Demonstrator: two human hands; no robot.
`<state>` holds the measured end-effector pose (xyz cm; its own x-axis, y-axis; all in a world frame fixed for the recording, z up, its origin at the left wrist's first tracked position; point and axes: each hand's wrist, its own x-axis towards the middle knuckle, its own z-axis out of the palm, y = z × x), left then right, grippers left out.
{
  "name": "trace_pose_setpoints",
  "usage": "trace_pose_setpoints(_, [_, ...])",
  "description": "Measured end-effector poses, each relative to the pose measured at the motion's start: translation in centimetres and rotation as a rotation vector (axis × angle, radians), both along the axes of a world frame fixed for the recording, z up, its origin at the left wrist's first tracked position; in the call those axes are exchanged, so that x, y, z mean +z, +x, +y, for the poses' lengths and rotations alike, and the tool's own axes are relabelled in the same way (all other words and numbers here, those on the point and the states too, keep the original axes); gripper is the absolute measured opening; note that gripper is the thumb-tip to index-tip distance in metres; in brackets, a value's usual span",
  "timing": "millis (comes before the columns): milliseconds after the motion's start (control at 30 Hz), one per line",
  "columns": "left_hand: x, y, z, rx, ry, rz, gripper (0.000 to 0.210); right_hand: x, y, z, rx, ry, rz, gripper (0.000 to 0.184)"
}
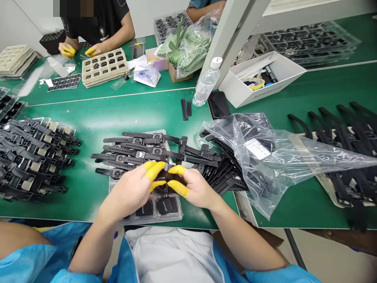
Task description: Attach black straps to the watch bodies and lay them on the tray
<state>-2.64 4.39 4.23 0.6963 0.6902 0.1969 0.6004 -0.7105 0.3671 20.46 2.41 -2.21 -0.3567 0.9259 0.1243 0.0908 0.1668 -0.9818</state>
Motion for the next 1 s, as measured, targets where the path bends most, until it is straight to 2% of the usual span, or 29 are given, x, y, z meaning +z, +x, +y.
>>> trace_pose_setpoints(133, [1.8,-4.3,-0.2,0.087,0.069,0.175,0.031,0.3,1.0,0.4,0.085,0.194,-0.322,0.022])
trace_pose_setpoints(233, [2.1,-7.2,-0.7,0.109,0.015,0.258,0.027,0.1,0.5,0.0,0.136,0.277,-0.441,0.027])
trace_pose_setpoints(300, [1.7,-8.3,-1.3,0.106,-0.107,0.265,0.024,-0.1,-0.1,-0.4,0.21,0.304,-0.482,0.025])
trace_pose_setpoints(400, [0.3,-8.7,-2.2,0.068,-0.244,0.284,0.022,-0.1,-1.0,-1.2,0.327,0.329,-0.595,0.013])
trace_pose_setpoints(500, [-1.8,-8.1,-2.7,0.091,-0.141,0.311,0.023,0.3,-1.3,-1.7,0.359,0.372,-0.728,0.009])
trace_pose_setpoints(567, [-3.0,-7.8,-3.1,0.177,0.018,0.286,0.018,0.7,-0.8,-1.5,0.304,0.406,-0.737,0.012])
trace_pose_setpoints(633, [-3.6,-8.0,-3.9,0.294,0.179,0.246,0.015,0.9,0.3,-0.6,0.169,0.417,-0.712,0.019])
trace_pose_setpoints(700, [-3.7,-8.5,-5.2,0.378,0.278,0.258,0.013,0.6,1.7,1.2,-0.061,0.381,-0.737,0.024])
trace_pose_setpoints(767, [-3.4,-9.0,-6.7,0.385,0.292,0.368,0.01,-0.2,3.1,3.8,-0.319,0.295,-0.854,0.03])
trace_pose_setpoints(800, [-3.2,-9.1,-7.4,0.368,0.275,0.446,0.01,-0.6,3.7,5.2,-0.401,0.241,-0.93,0.032])
trace_pose_setpoints(867, [-3.0,-9.2,-8.3,0.342,0.238,0.592,0.013,-1.7,4.3,7.9,-0.41,0.128,-1.088,0.037])
trace_pose_setpoints(1000, [-3.0,-8.8,-8.0,0.311,0.2,0.676,0.013,-3.3,4.2,10.8,-0.23,0.025,-1.238,0.034])
